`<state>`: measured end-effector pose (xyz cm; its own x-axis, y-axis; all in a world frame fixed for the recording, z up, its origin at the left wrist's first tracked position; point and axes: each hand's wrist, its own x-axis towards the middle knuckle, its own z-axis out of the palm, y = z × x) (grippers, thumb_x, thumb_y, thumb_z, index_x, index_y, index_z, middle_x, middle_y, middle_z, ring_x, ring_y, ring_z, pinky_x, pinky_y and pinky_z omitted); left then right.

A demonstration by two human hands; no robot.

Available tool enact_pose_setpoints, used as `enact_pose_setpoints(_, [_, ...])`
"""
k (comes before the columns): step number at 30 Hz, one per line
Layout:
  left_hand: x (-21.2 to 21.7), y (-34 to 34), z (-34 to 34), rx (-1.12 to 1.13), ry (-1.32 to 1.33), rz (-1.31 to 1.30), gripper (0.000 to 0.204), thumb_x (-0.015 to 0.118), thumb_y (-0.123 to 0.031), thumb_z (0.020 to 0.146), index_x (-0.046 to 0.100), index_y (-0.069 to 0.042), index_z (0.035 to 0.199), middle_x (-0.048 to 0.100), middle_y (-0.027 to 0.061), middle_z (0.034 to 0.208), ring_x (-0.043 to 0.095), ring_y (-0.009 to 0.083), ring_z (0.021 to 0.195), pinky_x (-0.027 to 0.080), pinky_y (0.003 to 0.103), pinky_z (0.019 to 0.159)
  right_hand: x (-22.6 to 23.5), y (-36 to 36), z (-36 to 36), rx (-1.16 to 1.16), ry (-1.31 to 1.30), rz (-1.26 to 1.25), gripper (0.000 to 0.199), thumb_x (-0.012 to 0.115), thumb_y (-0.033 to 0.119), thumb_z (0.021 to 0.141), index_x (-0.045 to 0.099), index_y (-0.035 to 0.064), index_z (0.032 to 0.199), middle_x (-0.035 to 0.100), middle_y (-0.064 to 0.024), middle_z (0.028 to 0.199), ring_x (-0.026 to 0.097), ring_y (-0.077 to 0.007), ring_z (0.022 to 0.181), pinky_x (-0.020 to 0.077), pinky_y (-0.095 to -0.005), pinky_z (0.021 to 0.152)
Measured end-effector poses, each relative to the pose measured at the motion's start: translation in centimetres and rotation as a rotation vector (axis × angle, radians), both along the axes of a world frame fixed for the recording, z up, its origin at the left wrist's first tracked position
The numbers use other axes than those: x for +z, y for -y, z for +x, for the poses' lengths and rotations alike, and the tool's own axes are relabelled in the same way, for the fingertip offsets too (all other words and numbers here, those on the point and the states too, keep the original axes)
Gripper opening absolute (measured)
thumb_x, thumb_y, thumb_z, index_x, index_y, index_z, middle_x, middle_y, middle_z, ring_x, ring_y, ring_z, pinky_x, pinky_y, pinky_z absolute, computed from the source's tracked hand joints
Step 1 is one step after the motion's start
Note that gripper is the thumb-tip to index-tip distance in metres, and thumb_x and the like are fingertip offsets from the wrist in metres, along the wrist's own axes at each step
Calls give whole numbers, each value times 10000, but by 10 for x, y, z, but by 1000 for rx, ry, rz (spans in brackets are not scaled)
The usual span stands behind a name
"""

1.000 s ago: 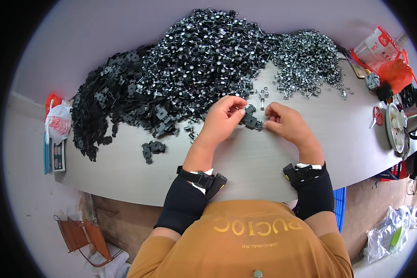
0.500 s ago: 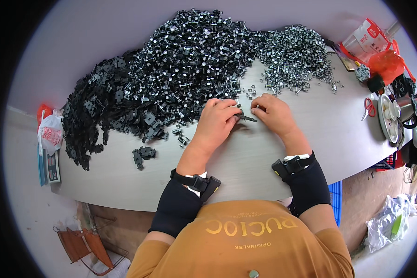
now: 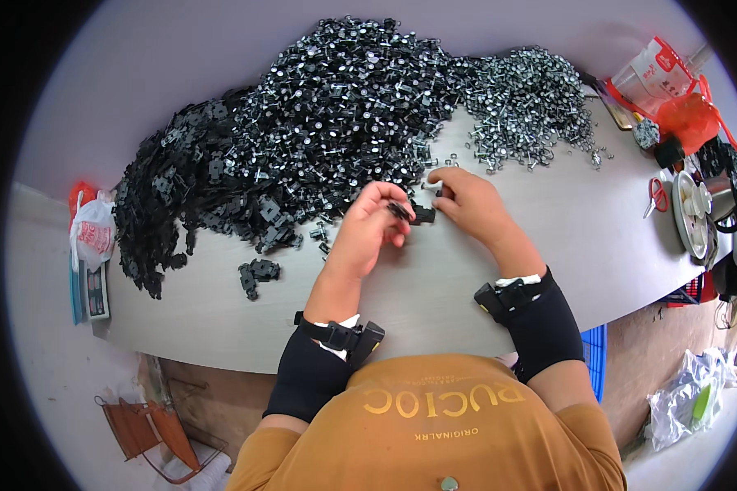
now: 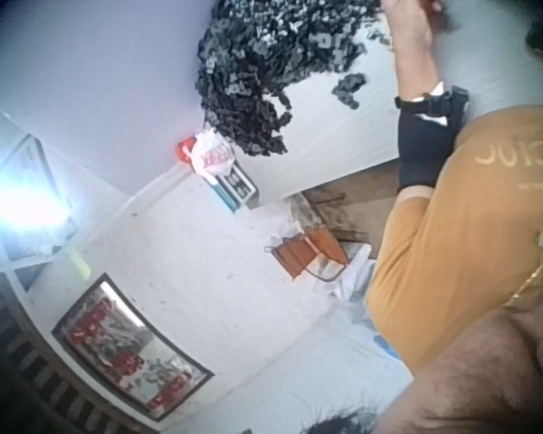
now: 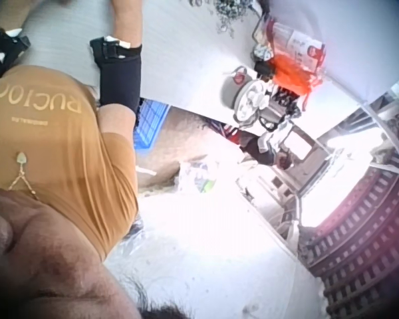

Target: The person is manually assembling small plastic and metal components at a workbench.

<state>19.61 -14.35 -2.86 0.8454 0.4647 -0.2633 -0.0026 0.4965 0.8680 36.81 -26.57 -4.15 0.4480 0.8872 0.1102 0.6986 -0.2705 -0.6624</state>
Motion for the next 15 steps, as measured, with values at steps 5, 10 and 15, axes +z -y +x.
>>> enact_pose_setpoints(5, [-13,6,-3,-175,-86,132,118,465,-93,1003,572,-80,1050,573,-5,853,531,73,679,438,204,573,-15,4,14,39,221,81,107,668,91,810,651,87,916,632,-85,899,624,-262,791,498,-369,697])
enact_pose_setpoints(10, [-24,4,0,-192,-134,225,129,488,-177,1027,573,-80,1038,567,-16,843,492,52,628,416,199,530,-9,10,11,51,74,77,153,671,78,783,652,73,934,626,-103,915,641,-272,817,507,-381,723])
enact_pose_setpoints(15, [-16,7,0,-254,-139,374,217,619,-106,909,578,-75,1119,575,22,954,507,63,654,434,210,554,-21,-4,7,109,187,93,155,661,170,777,642,67,890,619,-114,897,606,-323,924,497,-433,805])
